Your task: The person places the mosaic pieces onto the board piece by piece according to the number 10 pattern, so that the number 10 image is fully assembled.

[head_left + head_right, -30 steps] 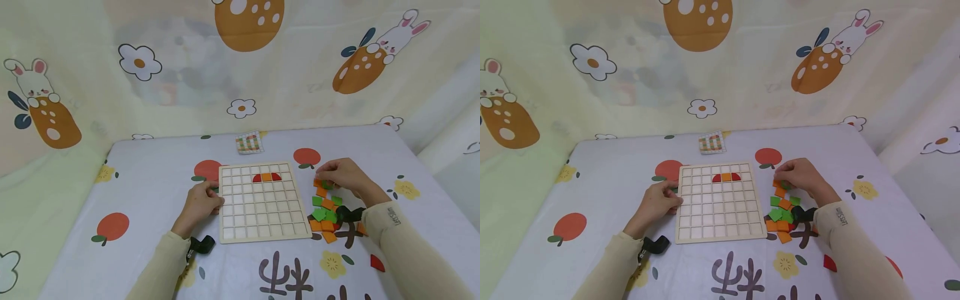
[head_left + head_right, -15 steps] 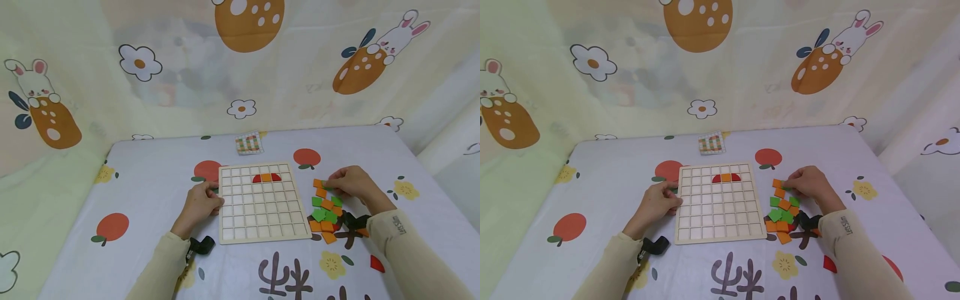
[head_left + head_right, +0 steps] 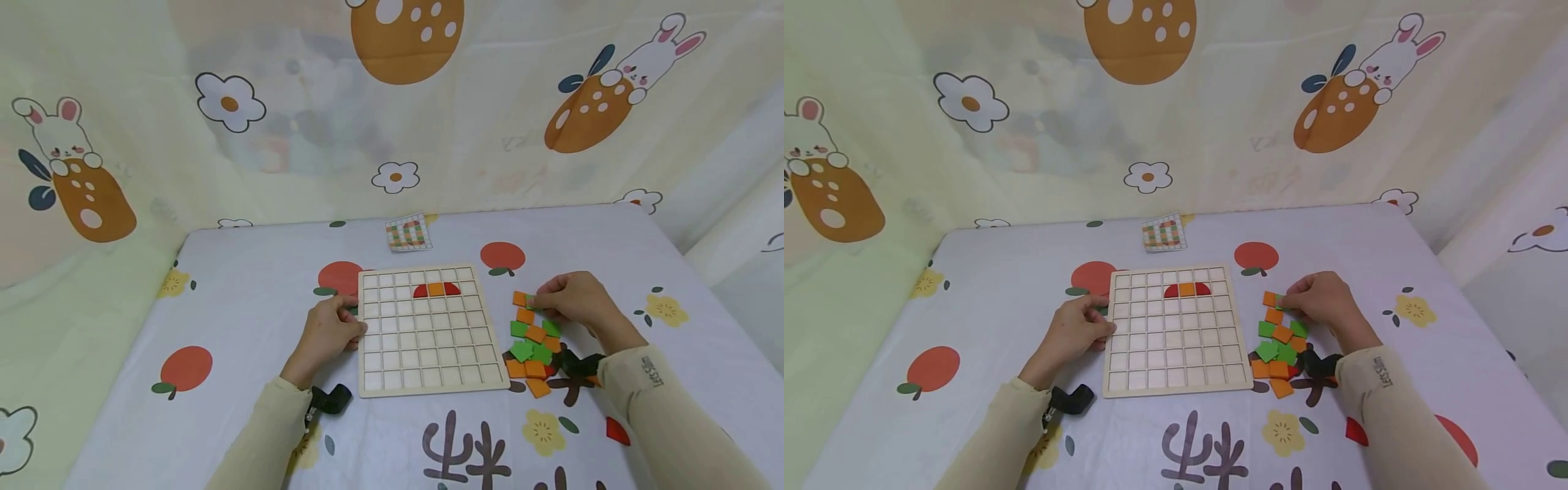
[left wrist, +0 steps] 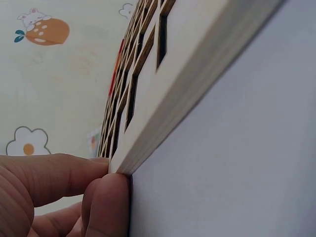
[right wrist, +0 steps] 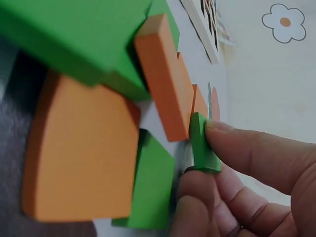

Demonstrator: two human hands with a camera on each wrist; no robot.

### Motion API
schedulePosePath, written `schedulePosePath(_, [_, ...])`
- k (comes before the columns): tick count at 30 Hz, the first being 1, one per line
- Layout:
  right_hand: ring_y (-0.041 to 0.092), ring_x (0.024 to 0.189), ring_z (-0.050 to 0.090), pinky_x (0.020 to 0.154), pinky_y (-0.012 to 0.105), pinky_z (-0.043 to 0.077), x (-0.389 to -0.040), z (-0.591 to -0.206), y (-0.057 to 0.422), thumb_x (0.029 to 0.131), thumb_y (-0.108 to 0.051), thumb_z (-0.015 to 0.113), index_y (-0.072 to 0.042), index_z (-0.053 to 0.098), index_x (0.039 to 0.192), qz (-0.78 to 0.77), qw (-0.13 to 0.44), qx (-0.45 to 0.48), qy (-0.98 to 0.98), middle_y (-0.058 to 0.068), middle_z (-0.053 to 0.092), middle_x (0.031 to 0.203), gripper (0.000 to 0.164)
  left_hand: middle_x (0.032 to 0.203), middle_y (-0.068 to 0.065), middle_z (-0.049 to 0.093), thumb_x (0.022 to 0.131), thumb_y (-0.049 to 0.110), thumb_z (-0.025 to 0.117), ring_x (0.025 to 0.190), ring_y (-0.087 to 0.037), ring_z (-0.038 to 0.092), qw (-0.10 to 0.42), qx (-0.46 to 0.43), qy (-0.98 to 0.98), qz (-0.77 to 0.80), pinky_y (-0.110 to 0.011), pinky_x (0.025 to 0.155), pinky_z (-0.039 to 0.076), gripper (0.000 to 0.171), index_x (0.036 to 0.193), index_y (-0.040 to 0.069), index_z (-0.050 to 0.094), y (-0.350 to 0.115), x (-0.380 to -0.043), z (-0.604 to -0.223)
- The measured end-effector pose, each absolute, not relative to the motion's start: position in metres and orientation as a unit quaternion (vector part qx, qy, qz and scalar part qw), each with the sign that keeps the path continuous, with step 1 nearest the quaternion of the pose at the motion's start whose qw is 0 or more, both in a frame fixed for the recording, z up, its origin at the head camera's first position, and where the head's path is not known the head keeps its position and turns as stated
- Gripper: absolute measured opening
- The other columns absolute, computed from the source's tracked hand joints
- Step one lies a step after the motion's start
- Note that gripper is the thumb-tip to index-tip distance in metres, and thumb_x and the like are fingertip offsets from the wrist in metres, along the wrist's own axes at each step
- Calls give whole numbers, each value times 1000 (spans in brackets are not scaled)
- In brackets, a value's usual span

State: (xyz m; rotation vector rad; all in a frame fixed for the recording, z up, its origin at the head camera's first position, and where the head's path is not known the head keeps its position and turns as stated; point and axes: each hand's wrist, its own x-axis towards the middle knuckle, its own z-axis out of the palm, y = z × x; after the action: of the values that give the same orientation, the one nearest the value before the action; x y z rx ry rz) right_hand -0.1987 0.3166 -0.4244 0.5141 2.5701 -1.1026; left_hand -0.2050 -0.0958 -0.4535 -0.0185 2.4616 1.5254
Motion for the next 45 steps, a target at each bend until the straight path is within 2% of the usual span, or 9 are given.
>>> schedulePosePath(7, [24, 84, 63, 70, 24, 59, -200, -429, 320, 99, -28, 73, 4, 65, 123, -429, 145, 176, 874, 8, 68, 94, 41, 83, -9, 62, 88, 1, 78, 59, -15, 62, 124, -10, 844, 521, -24, 54, 57, 46, 131, 0, 66, -94, -205, -453])
schedulePosePath(21, [15, 74, 67, 71, 24, 62, -204, -428, 303, 100, -25, 72, 6, 62, 125, -519, 146, 142, 830, 0, 71, 89, 42, 83, -9, 63, 87, 1, 80, 60, -15, 63, 126, -9, 847, 516, -25, 54, 58, 49, 134, 1, 65, -94, -206, -450])
schedulePosePath(32, [15, 73, 66, 68, 26, 61, -212, -420, 266, 99, -20, 72, 7, 64, 120, -557, 162, 101, 808, 2, 72, 90, 34, 85, -9, 62, 88, 2, 80, 61, -16, 63, 126, -23, 847, 515, -25, 55, 58, 48, 133, 2, 65, -98, -207, -451])
schedulePosePath(38, [14, 71, 66, 67, 25, 62, -215, -422, 253, 100, -16, 72, 9, 65, 123, -577, 176, 86, 793, 5, 72, 84, 35, 85, -9, 62, 88, 1, 79, 61, -15, 62, 125, -20, 848, 515, -24, 54, 58, 47, 133, 2, 65, -97, -207, -451])
schedulePosePath(45, [15, 72, 67, 67, 26, 62, -217, -430, 244, 99, -16, 73, 7, 65, 122, -579, 178, 91, 790, 6, 72, 85, 33, 84, -9, 62, 88, 1, 79, 60, -15, 62, 128, -18, 844, 521, -24, 54, 58, 46, 132, 1, 66, -96, -205, -454])
